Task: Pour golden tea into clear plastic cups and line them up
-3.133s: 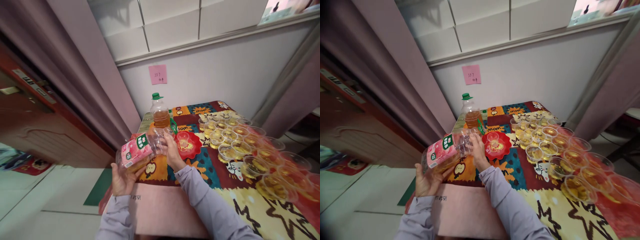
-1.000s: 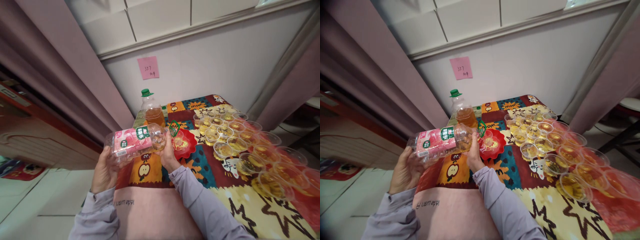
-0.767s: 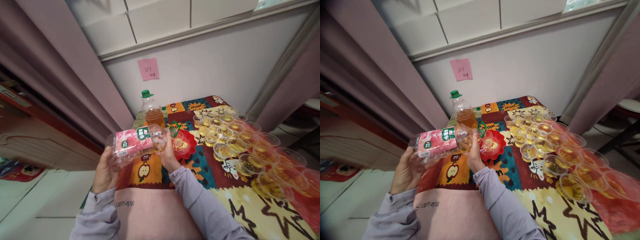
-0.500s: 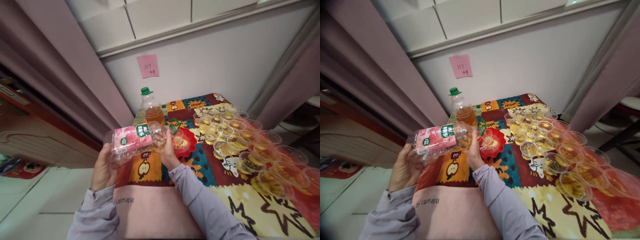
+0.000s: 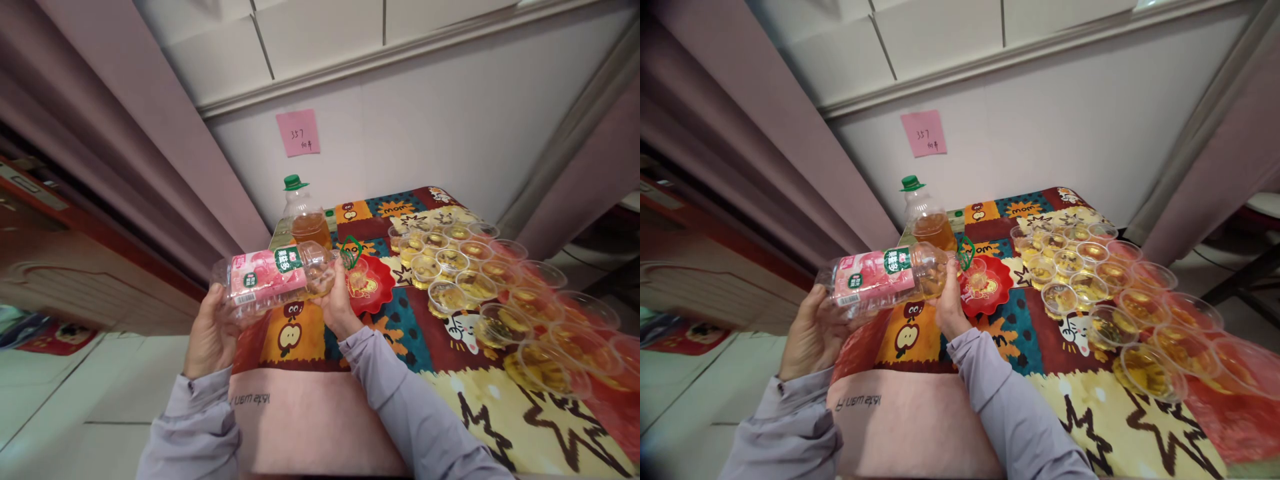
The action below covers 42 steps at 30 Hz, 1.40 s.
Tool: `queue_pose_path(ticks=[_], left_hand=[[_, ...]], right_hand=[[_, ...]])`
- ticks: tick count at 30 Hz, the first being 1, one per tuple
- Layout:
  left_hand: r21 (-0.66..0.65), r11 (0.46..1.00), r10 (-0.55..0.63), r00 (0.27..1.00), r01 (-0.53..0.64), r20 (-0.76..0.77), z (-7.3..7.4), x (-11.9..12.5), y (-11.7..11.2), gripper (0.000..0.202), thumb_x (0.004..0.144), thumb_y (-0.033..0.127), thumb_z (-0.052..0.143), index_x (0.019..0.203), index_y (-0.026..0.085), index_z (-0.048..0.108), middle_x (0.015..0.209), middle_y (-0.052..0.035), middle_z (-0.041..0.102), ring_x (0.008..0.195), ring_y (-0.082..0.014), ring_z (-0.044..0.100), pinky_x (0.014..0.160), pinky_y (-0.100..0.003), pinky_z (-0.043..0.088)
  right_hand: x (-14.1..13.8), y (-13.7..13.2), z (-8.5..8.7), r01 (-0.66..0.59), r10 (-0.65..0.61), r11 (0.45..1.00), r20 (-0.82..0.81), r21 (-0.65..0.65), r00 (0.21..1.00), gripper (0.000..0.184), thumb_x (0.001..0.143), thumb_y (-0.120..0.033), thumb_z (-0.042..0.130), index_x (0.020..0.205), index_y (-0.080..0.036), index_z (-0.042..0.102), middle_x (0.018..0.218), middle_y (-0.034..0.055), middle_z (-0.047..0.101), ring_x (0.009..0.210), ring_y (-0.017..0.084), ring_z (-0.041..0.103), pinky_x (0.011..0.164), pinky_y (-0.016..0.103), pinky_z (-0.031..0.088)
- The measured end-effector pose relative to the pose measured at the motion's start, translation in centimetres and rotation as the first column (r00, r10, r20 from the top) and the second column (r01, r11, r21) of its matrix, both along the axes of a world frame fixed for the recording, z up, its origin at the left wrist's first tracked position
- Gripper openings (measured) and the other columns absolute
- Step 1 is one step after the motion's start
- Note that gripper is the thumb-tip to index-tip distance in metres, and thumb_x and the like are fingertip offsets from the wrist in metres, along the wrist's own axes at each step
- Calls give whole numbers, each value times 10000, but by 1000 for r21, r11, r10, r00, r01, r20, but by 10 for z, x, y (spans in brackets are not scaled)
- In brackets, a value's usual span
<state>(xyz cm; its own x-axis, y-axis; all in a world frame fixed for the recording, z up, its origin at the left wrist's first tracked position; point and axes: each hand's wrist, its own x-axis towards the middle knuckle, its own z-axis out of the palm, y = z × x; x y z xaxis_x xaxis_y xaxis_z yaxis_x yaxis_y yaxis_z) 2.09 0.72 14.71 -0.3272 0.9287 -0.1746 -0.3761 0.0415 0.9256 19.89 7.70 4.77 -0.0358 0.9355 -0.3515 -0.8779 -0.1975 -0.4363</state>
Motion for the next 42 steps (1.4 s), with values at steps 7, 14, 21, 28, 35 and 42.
queue_pose_path(ticks=[7,14,21,28,35,42], left_hand=[[11,999,46,994,-46,-97,3,4,0,287,943,424,778,1124,200,794,1002,-80,850,907,-285,821,687,-360,721],[14,998,64,993,-63,-96,9,7,-1,247,931,382,779,1111,213,788,992,-61,849,817,-256,806,645,-361,721],[15,998,68,994,-67,-91,10,5,-1,230,932,347,779,1107,199,782,987,-56,846,781,-229,798,622,-319,703],[19,998,58,996,-57,-69,9,6,-2,273,924,355,808,1137,187,777,1006,-68,851,829,-251,811,663,-324,703],[24,997,70,995,-68,-74,11,6,-2,328,877,377,869,1119,182,765,971,-54,851,819,-265,804,638,-324,696],[37,998,55,993,-52,-107,10,6,-2,332,876,400,858,1130,203,774,1006,-56,857,885,-285,810,670,-337,702]], right_hand=[[0,0,1,-17,17,1000,4,-4,1000,610,1068,-777,493,1183,-240,760,1045,54,860,828,206,804,671,306,653],[0,-2,4,-10,9,1000,-17,-5,1000,592,1067,-765,511,1169,-241,767,1003,53,866,831,217,816,680,323,669],[1,-2,4,-20,20,1000,-32,5,999,561,1070,-753,519,1111,-244,751,1029,53,867,819,205,814,692,313,671],[0,-1,2,-25,26,1000,-26,11,999,569,1060,-757,528,1123,-238,750,1038,62,866,833,216,815,684,329,672],[-1,0,0,-11,11,1000,8,7,1000,603,1053,-775,521,1147,-236,774,1065,70,873,839,221,821,655,324,670],[-1,1,-2,-16,16,1000,7,26,1000,601,1046,-789,527,1122,-243,767,1033,68,867,837,226,824,660,335,679]])
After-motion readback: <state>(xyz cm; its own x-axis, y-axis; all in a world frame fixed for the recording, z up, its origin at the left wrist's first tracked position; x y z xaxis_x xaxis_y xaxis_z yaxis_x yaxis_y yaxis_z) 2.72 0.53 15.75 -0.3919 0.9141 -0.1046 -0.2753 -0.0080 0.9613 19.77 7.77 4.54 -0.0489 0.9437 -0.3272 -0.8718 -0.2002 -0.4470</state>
